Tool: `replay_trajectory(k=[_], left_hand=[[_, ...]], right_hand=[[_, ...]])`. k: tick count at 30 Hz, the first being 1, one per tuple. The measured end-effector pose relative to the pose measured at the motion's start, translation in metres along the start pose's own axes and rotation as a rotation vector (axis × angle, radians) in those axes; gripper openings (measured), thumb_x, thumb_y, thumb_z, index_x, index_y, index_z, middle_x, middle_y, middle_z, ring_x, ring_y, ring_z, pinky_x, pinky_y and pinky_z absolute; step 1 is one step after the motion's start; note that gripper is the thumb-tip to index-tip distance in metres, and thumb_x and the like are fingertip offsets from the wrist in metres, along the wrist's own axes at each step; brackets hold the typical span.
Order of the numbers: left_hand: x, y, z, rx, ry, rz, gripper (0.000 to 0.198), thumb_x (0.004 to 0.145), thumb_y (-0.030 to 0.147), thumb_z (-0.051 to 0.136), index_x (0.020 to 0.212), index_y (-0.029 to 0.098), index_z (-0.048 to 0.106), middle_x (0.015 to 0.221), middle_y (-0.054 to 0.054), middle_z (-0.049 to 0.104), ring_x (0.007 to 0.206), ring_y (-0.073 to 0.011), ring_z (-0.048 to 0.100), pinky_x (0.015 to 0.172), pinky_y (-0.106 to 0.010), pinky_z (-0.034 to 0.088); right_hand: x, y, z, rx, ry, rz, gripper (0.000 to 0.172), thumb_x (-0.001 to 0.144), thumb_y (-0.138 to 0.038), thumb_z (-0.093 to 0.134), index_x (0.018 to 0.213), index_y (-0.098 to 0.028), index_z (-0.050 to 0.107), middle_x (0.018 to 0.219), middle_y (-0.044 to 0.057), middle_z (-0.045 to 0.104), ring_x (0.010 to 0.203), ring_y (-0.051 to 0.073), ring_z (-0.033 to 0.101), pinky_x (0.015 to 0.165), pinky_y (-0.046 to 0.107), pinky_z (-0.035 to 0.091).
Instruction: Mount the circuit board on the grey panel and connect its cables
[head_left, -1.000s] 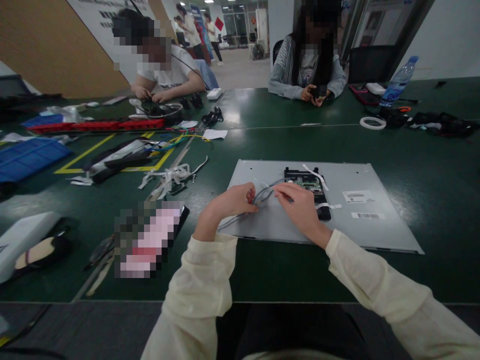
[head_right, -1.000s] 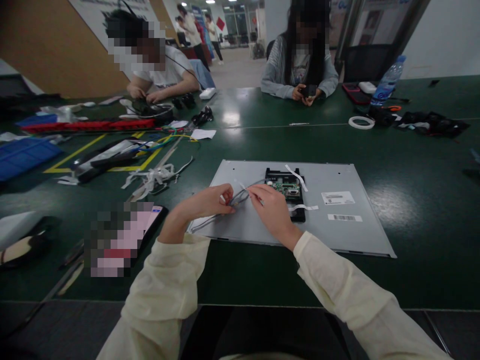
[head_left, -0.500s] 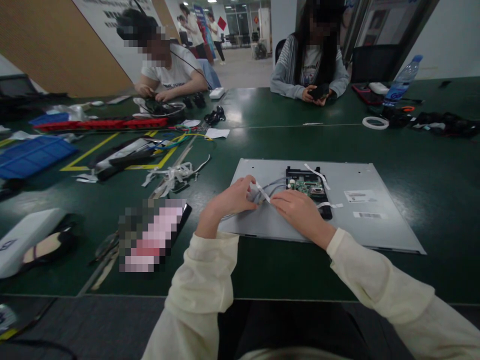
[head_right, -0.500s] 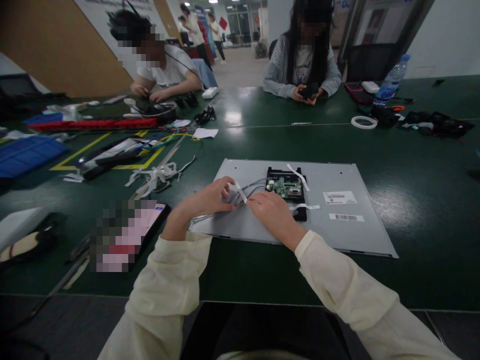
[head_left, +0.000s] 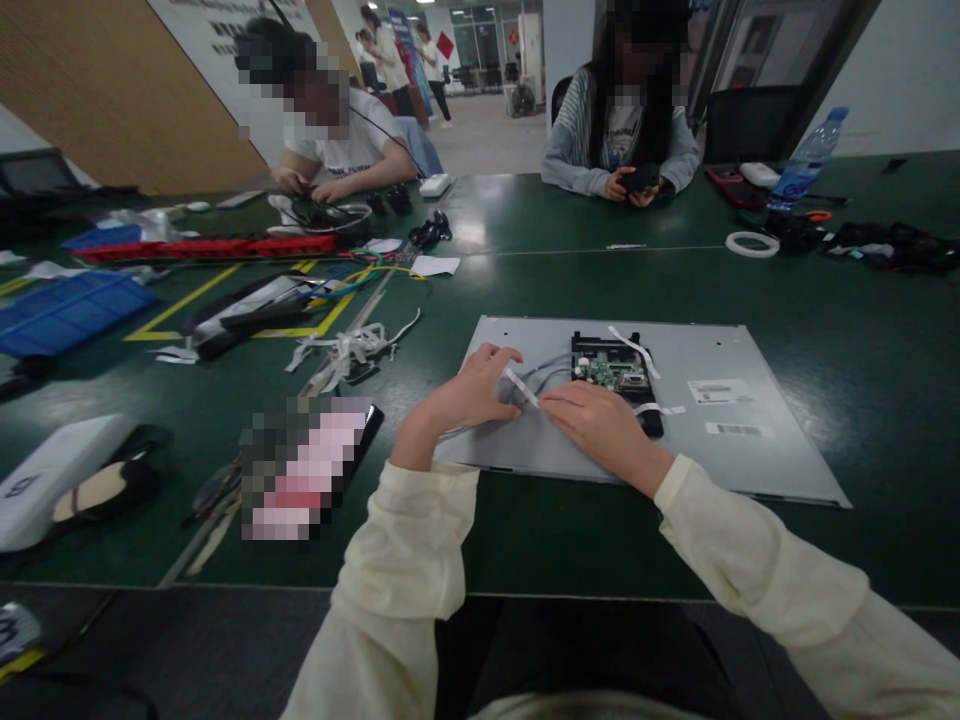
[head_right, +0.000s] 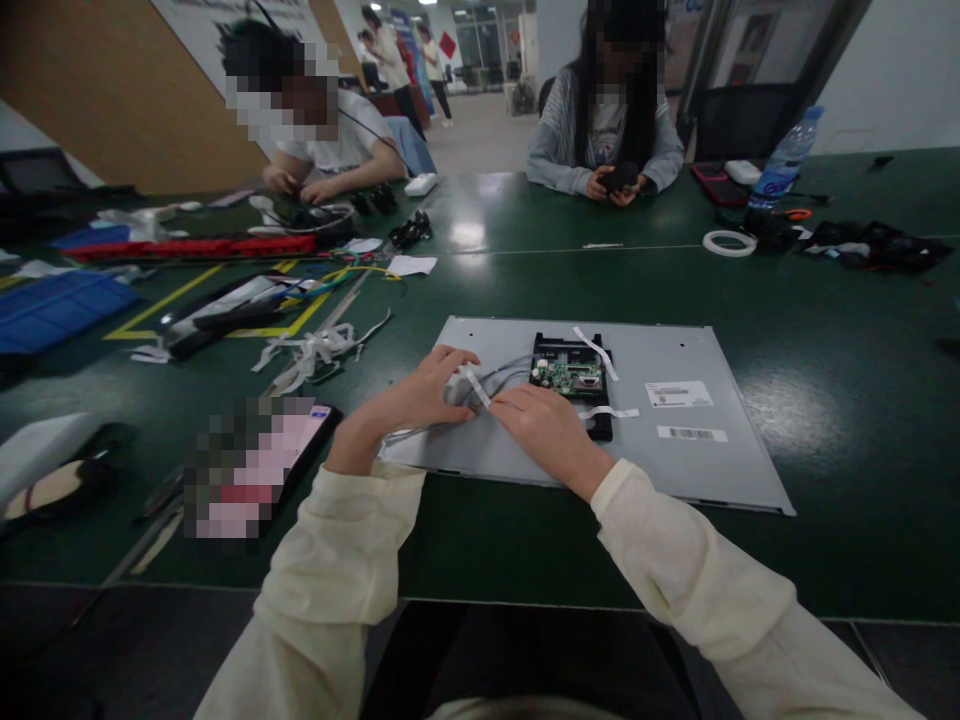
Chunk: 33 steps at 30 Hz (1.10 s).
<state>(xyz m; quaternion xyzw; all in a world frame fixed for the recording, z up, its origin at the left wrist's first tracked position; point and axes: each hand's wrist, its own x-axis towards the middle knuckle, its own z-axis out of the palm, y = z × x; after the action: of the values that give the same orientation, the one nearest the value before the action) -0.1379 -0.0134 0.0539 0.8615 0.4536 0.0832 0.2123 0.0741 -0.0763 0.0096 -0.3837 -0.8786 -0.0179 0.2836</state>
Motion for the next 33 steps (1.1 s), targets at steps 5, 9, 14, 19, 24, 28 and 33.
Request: replay_trajectory(k=[5, 9, 14, 19, 24, 28, 33], left_hand=[[0.000, 0.005, -0.003, 0.023, 0.009, 0.085, 0.054, 0.067, 0.027, 0.067, 0.117, 0.025, 0.049, 0.121, -0.006, 0.044, 0.118, -0.0255, 0.043, 0.103, -0.040, 0.035], [0.003, 0.011, -0.005, 0.008, 0.037, 0.152, 0.026, 0.078, 0.028, 0.057, 0.103, 0.022, 0.056, 0.110, -0.005, 0.052, 0.111, -0.0223, 0.048, 0.100, -0.036, 0.037], [0.010, 0.011, 0.003, 0.024, 0.068, 0.080, 0.016, 0.085, 0.022, 0.042, 0.093, 0.019, 0.056, 0.095, -0.005, 0.058, 0.093, -0.0194, 0.055, 0.086, -0.032, 0.043], [0.017, 0.007, 0.016, 0.102, 0.071, 0.109, 0.008, 0.083, 0.020, 0.048, 0.087, 0.018, 0.054, 0.087, -0.005, 0.056, 0.085, -0.0191, 0.054, 0.079, -0.031, 0.043], [0.019, 0.001, 0.020, 0.117, 0.083, 0.130, 0.006, 0.083, 0.021, 0.049, 0.087, 0.018, 0.053, 0.088, -0.005, 0.055, 0.086, -0.0191, 0.054, 0.080, -0.031, 0.042], [0.020, -0.005, 0.021, 0.076, 0.066, 0.153, 0.009, 0.083, 0.023, 0.050, 0.090, 0.018, 0.053, 0.090, -0.005, 0.056, 0.089, -0.0192, 0.053, 0.081, -0.031, 0.042], [0.020, -0.010, 0.022, 0.014, 0.069, 0.114, 0.015, 0.080, 0.027, 0.055, 0.092, 0.019, 0.053, 0.094, -0.005, 0.055, 0.093, -0.0198, 0.053, 0.085, -0.032, 0.042]], right_hand=[[0.001, 0.000, 0.001, 0.015, -0.026, 0.013, 0.022, 0.091, -0.017, 0.048, 0.100, -0.015, 0.069, 0.100, 0.009, 0.067, 0.092, 0.019, 0.059, 0.082, 0.033, 0.047], [0.001, -0.001, 0.000, 0.040, -0.067, 0.008, 0.021, 0.091, -0.017, 0.048, 0.096, -0.015, 0.069, 0.097, 0.009, 0.067, 0.091, 0.018, 0.059, 0.082, 0.032, 0.046], [0.001, -0.001, -0.001, 0.067, -0.093, 0.016, 0.021, 0.091, -0.015, 0.047, 0.094, -0.015, 0.068, 0.096, 0.010, 0.066, 0.094, 0.018, 0.058, 0.084, 0.032, 0.046], [-0.001, -0.001, 0.001, 0.064, -0.111, 0.015, 0.022, 0.090, -0.015, 0.047, 0.097, -0.014, 0.068, 0.099, 0.010, 0.066, 0.096, 0.019, 0.058, 0.086, 0.033, 0.047], [0.000, -0.002, 0.000, 0.085, -0.111, 0.007, 0.025, 0.089, -0.013, 0.046, 0.104, -0.013, 0.066, 0.107, 0.012, 0.065, 0.102, 0.020, 0.057, 0.089, 0.036, 0.047], [-0.001, -0.004, -0.001, 0.079, -0.121, -0.045, 0.030, 0.089, -0.015, 0.046, 0.113, -0.011, 0.063, 0.116, 0.012, 0.064, 0.108, 0.020, 0.056, 0.097, 0.037, 0.044], [-0.002, -0.010, -0.005, 0.060, -0.174, -0.047, 0.027, 0.090, -0.022, 0.048, 0.108, -0.012, 0.066, 0.114, 0.012, 0.065, 0.109, 0.021, 0.058, 0.094, 0.036, 0.045]])
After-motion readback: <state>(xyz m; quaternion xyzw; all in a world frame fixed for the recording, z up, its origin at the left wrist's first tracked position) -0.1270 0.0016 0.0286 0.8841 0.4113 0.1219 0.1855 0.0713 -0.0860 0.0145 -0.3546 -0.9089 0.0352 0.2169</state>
